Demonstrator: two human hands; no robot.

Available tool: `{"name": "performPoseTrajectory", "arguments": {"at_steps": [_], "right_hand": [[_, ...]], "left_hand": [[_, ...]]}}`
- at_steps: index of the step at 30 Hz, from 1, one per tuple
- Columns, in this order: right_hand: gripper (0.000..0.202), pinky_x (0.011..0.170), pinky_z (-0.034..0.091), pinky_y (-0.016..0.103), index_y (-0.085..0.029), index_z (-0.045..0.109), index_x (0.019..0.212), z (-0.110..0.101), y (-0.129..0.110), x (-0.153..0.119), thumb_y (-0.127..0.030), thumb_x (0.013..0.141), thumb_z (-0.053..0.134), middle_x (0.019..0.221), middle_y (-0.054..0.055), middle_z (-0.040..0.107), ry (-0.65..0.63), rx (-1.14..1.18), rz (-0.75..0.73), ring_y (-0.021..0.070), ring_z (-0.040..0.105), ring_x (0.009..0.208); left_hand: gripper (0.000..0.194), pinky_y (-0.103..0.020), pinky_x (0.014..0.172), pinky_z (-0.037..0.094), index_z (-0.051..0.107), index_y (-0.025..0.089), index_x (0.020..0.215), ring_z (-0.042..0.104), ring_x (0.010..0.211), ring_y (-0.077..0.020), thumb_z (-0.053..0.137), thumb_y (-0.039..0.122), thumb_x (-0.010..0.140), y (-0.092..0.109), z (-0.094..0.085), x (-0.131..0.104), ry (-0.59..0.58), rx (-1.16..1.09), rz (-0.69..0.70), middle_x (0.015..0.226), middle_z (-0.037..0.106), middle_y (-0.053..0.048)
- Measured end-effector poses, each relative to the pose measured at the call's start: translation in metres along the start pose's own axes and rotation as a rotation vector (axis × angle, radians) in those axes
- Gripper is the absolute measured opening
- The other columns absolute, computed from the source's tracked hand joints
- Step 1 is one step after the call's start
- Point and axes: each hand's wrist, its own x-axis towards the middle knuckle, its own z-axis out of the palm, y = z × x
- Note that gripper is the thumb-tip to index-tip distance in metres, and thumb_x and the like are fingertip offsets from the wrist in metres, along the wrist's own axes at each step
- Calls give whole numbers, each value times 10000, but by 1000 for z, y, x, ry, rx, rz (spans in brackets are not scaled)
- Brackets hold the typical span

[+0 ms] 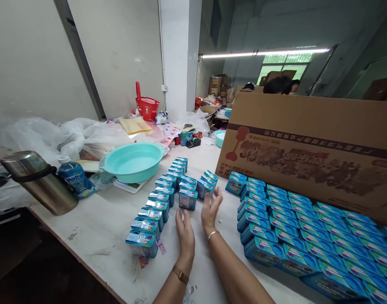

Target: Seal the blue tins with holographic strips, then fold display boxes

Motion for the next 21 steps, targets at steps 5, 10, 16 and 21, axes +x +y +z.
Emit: {"name": "performPoseTrajectory", "arguments": {"at_steps": [5, 10, 16, 21], "right_hand": [[819, 1149, 321, 440, -125, 255, 1516, 18, 18, 51, -687, 929, 152, 1535, 205, 345, 143, -79, 186, 280, 354, 1425], [840, 1175, 263, 408, -91, 300, 1499, 53, 30, 84, -669, 924, 96, 1558, 196, 347, 100, -124, 206, 265, 304, 1456], [743, 1132, 330, 430, -117, 311, 1487, 87, 35, 114, -591, 952, 112, 1515, 190, 413, -29, -106, 208, 260, 342, 1435], [608, 978, 473, 341, -160, 502, 1312, 106, 33, 102, -549, 977, 175, 1282, 122, 629, -266, -47, 140, 212, 583, 1185]], "left_hand": [[674, -433, 1222, 211, 315, 101, 1478, 227, 1508, -294, 476, 464, 935, -3, 28, 19, 84, 117, 98, 1593, 299, -236], [714, -442, 1223, 203, 262, 91, 1499, 209, 1513, -302, 484, 463, 930, -12, 38, 22, 100, 155, 151, 1614, 227, -252], [776, -412, 1230, 178, 197, 71, 1529, 178, 1521, -297, 482, 476, 931, -8, 36, 20, 49, 126, 110, 1634, 168, -238], [790, -405, 1237, 155, 163, 87, 1543, 137, 1531, -287, 487, 474, 936, -9, 36, 21, 37, 111, 104, 1653, 115, -213]]}}
